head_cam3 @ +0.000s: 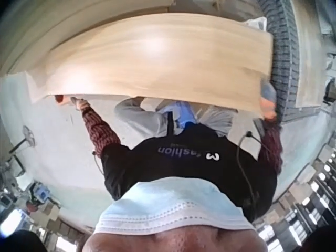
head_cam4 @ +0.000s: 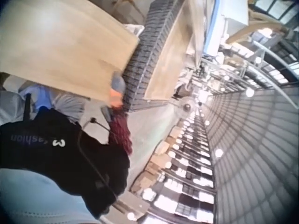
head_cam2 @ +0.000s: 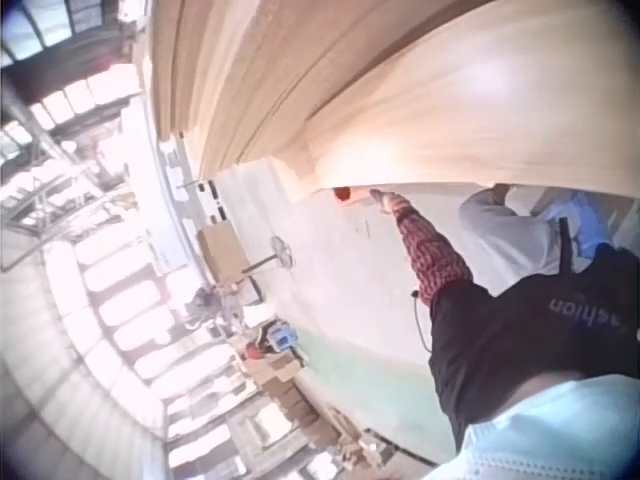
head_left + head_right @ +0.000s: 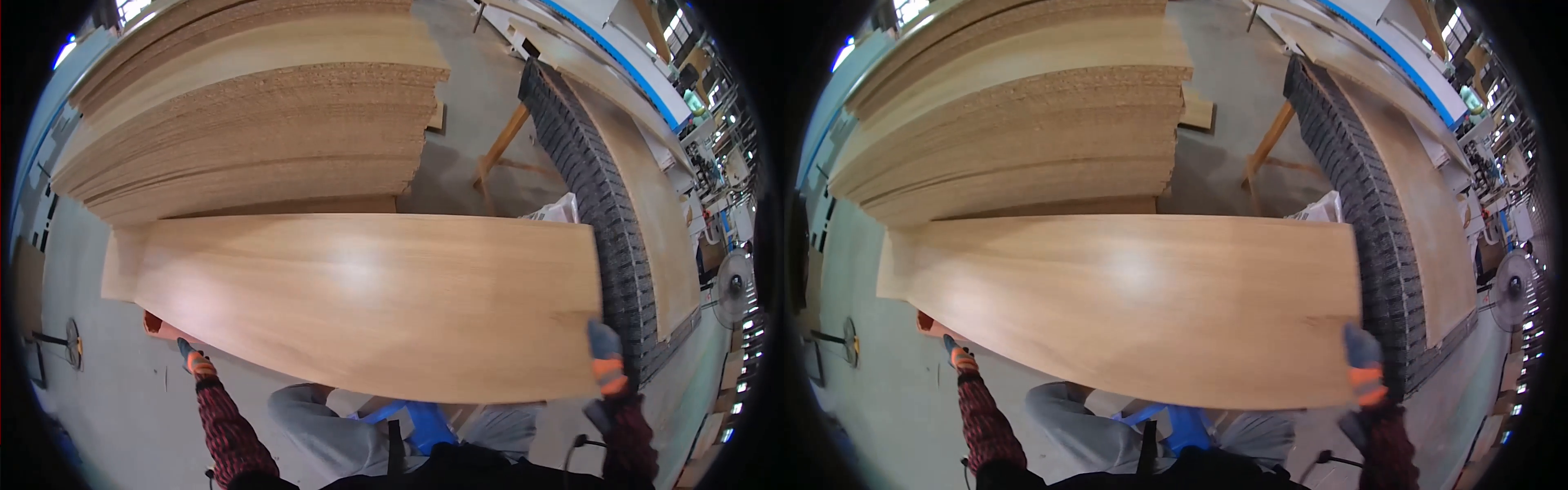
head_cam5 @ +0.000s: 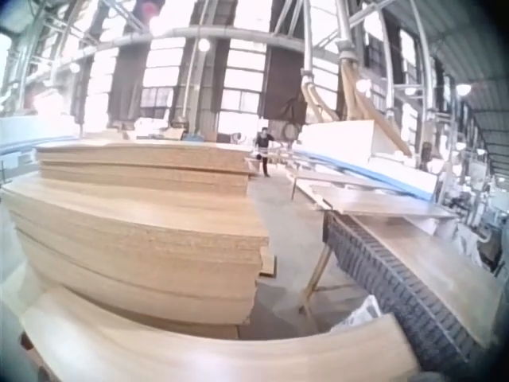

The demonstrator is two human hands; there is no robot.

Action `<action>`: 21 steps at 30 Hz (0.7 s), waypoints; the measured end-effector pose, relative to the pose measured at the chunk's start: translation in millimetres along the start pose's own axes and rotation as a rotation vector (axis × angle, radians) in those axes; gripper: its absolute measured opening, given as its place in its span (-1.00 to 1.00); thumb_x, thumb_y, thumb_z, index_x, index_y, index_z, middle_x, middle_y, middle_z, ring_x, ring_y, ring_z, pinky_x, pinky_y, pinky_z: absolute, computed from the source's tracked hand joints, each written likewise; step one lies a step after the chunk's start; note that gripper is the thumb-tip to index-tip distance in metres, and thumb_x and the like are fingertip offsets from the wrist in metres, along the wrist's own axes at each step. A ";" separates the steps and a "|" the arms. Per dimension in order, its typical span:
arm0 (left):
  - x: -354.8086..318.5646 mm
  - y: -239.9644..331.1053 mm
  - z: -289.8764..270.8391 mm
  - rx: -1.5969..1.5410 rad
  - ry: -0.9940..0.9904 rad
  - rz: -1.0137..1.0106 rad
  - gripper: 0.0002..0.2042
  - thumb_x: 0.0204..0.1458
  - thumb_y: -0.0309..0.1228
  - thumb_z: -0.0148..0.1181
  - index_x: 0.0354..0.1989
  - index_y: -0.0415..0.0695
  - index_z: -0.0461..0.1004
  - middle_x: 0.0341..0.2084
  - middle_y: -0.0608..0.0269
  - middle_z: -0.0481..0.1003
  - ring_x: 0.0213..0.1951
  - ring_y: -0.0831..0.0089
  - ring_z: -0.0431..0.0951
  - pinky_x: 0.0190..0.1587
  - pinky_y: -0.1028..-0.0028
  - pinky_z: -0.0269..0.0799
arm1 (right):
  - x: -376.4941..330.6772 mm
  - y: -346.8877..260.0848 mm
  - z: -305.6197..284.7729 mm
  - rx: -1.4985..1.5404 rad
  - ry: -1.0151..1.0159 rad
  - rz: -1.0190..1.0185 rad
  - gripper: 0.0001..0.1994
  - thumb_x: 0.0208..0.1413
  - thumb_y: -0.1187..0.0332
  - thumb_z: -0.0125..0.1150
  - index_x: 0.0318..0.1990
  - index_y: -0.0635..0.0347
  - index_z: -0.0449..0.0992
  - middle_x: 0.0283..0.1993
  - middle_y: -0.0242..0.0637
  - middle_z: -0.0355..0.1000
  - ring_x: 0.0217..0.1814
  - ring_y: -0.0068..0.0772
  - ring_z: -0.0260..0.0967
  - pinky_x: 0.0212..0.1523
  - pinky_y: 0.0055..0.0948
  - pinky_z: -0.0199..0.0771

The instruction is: Gathering wood scraps into a bag and then loading large wood panels onto a conveyor machine in a furniture factory.

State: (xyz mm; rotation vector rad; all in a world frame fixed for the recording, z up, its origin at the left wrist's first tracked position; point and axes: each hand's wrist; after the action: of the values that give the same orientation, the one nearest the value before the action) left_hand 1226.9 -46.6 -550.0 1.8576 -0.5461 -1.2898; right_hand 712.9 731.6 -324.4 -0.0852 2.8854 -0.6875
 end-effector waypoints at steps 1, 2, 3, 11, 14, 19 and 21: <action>-53.4 -30.1 27.1 0.000 0.024 0.103 -0.17 -0.39 0.30 0.06 -0.09 -0.22 0.31 -0.30 0.09 0.37 -0.36 0.35 0.33 -0.36 0.34 0.25 | 1.0 -10.4 32.8 -0.078 -0.074 0.007 -0.75 0.08 0.24 -0.01 -0.33 0.25 0.47 -0.46 -0.51 0.33 -0.45 -0.66 0.22 -0.42 -0.56 0.28; -80.7 -29.5 32.9 0.141 0.135 0.096 -0.31 -0.39 0.27 0.10 -0.32 -0.18 0.41 -0.58 0.20 0.33 -0.57 0.41 0.26 -0.58 0.35 0.17 | 0.7 -52.4 85.3 0.671 -0.161 0.102 -0.78 0.06 0.28 0.01 -0.39 0.27 0.46 -0.44 -0.46 0.32 -0.42 -0.64 0.23 -0.35 -0.60 0.31; -93.2 -37.6 42.5 0.151 0.140 0.072 -0.40 -0.38 0.23 0.13 -0.44 -0.13 0.43 -0.71 0.26 0.27 -0.67 0.43 0.21 -0.67 0.38 0.14 | 12.7 -58.7 135.8 0.576 -0.056 -0.214 -0.74 0.03 0.24 0.05 -0.23 0.22 0.44 -0.32 -0.40 0.39 -0.29 -0.59 0.29 -0.23 -0.57 0.33; -130.3 -179.2 202.8 0.083 -0.650 -0.233 -0.28 -0.19 0.21 -0.01 0.07 -0.03 0.12 -0.15 -0.08 0.31 -0.26 -0.06 0.38 -0.29 -0.04 0.34 | 136.9 -40.6 462.8 0.447 -0.298 0.073 -0.38 -0.25 -0.04 0.20 -0.15 0.32 0.33 -0.15 -0.03 0.33 -0.07 -0.18 0.26 -0.01 -0.30 0.19; -46.2 -115.3 152.0 0.009 -0.312 -0.042 -0.42 -0.10 0.01 0.06 0.01 -0.12 0.19 -0.13 0.09 0.34 -0.20 0.08 0.41 -0.26 -0.06 0.36 | 38.4 -190.0 485.6 0.243 -0.324 -0.002 -0.37 -0.32 0.00 0.27 -0.19 0.37 0.32 -0.15 0.07 0.32 -0.10 -0.04 0.28 -0.06 -0.22 0.22; -27.4 -83.9 179.2 -0.104 -0.525 -0.263 -0.51 -0.10 -0.06 0.09 -0.04 -0.06 0.23 -0.18 0.11 0.37 -0.23 0.09 0.42 -0.34 0.01 0.40 | 54.1 -234.8 466.8 0.307 -0.321 0.140 -0.31 -0.33 -0.04 0.26 -0.14 0.39 0.30 -0.12 0.10 0.30 -0.05 0.04 0.25 -0.04 -0.25 0.22; -40.8 -99.9 191.8 -0.033 -0.464 -0.159 -0.52 -0.11 -0.06 0.10 -0.07 -0.08 0.24 -0.23 0.12 0.40 -0.29 0.12 0.44 -0.38 0.03 0.41 | 61.3 -230.5 462.0 0.254 -0.361 0.174 -0.28 -0.32 -0.06 0.25 -0.10 0.39 0.28 -0.09 0.12 0.28 -0.01 0.06 0.22 -0.03 -0.25 0.22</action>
State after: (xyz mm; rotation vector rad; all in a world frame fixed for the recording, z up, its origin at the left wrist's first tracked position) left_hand 1026.4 -27.3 -638.7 1.5995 -0.6191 -1.8437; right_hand 740.2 315.9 -635.5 0.0677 2.4096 -0.8944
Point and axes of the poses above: each hand's wrist, its own x-axis towards the middle knuckle, its own z-axis out of the palm, y = z × x
